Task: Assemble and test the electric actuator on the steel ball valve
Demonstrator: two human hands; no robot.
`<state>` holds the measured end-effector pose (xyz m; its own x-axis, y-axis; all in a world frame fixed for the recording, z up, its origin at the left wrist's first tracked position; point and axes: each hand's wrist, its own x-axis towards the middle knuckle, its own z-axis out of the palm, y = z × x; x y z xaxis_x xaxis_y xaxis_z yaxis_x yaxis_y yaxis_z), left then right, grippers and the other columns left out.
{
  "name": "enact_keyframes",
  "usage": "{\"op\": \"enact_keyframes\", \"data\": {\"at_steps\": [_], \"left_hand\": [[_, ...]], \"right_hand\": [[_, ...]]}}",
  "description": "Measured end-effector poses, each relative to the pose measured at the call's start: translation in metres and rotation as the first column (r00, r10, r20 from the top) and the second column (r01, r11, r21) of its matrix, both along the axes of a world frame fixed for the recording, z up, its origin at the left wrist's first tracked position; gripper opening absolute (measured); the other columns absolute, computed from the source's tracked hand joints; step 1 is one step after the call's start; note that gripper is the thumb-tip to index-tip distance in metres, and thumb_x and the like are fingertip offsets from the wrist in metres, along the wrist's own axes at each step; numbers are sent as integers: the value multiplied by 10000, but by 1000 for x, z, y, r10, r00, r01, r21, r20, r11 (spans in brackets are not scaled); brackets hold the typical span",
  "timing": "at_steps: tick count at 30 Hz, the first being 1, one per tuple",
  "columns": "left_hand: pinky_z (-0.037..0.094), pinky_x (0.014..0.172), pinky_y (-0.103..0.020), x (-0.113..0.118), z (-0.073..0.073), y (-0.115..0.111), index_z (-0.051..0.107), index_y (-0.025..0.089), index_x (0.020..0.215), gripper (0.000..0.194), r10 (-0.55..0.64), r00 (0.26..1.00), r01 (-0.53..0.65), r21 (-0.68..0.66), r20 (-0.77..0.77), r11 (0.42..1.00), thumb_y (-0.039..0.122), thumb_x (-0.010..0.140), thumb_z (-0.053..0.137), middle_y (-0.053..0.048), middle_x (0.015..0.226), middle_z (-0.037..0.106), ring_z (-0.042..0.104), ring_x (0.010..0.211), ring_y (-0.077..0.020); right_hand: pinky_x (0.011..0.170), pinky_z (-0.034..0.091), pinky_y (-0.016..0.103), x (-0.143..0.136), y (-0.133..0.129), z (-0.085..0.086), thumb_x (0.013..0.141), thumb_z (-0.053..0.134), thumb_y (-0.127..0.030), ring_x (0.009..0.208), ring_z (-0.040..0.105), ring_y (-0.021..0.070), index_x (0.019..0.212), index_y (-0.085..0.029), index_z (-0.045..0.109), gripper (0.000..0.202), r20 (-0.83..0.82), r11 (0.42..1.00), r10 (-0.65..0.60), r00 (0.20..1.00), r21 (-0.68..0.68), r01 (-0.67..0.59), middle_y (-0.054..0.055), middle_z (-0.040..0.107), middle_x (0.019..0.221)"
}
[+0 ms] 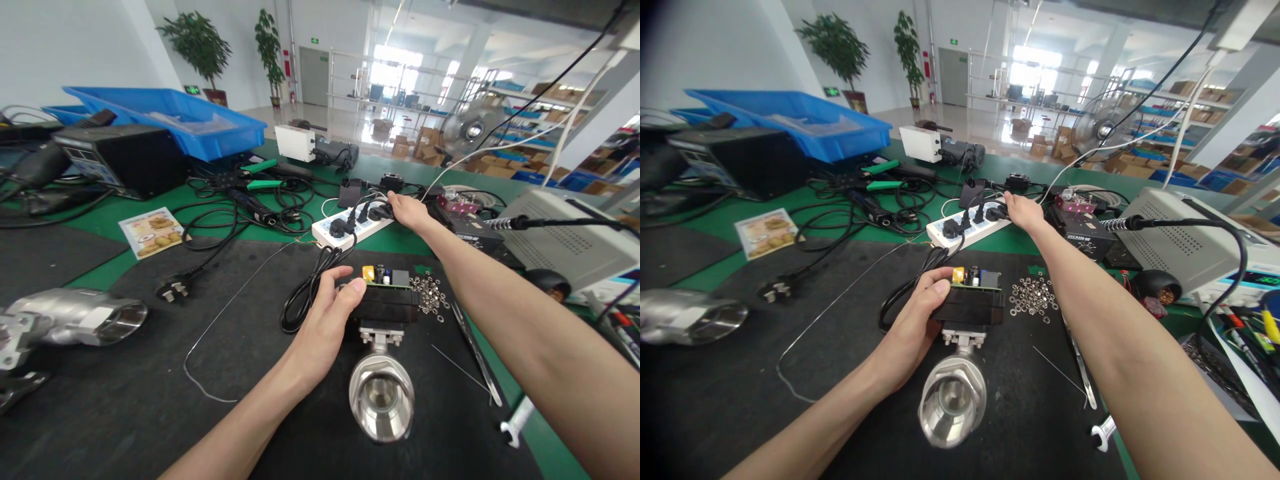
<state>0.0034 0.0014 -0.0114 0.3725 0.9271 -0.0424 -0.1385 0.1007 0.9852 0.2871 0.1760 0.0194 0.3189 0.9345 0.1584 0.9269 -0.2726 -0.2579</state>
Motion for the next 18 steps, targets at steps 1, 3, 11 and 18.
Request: {"op": "enact_keyframes", "data": {"at_steps": [1, 3, 11, 18], "left_hand": [[518, 888, -382, -1, 1, 0, 561, 211, 1314, 546, -22, 1000, 22, -21, 6, 1000, 614, 947, 587, -52, 1033, 709, 662, 1023, -260], [517, 889, -375, -4, 4, 0, 544, 215, 1330, 555, -69, 997, 70, -56, 20, 996, 608, 942, 600, -54, 1056, 699, 651, 1036, -260], [497, 828, -333, -4, 5, -4, 458, 264, 1377, 545, -120, 990, 123, -36, 76, 992, 602, 964, 565, -35, 1074, 605, 596, 1001, -221], [500, 886, -375, -7, 15, -10, 395, 259, 1392, 581, -190, 979, 188, 34, 70, 982, 582, 950, 591, -40, 1083, 581, 590, 975, -225]], "right_hand": [[1081, 470, 549, 0, 0, 0, 1008, 601, -501, 1227, 634, 278, 1265, -173, 658, 421, 0, 1000, 0, 1000, -1, 0, 112, 666, 1330], [1077, 473, 547, -1, -1, 2, 1007, 602, -500, 1223, 635, 278, 1265, -173, 658, 420, 0, 1000, 0, 1000, -3, 0, 112, 666, 1329], [1076, 473, 546, -3, -4, 5, 1005, 605, -501, 1225, 634, 279, 1259, -173, 660, 418, -7, 1000, -2, 1000, -17, 1, 112, 666, 1329], [1072, 478, 541, -3, -4, 5, 1005, 611, -489, 1220, 635, 276, 1255, -177, 663, 403, -22, 1000, -4, 1000, -24, 3, 110, 665, 1331]]}}
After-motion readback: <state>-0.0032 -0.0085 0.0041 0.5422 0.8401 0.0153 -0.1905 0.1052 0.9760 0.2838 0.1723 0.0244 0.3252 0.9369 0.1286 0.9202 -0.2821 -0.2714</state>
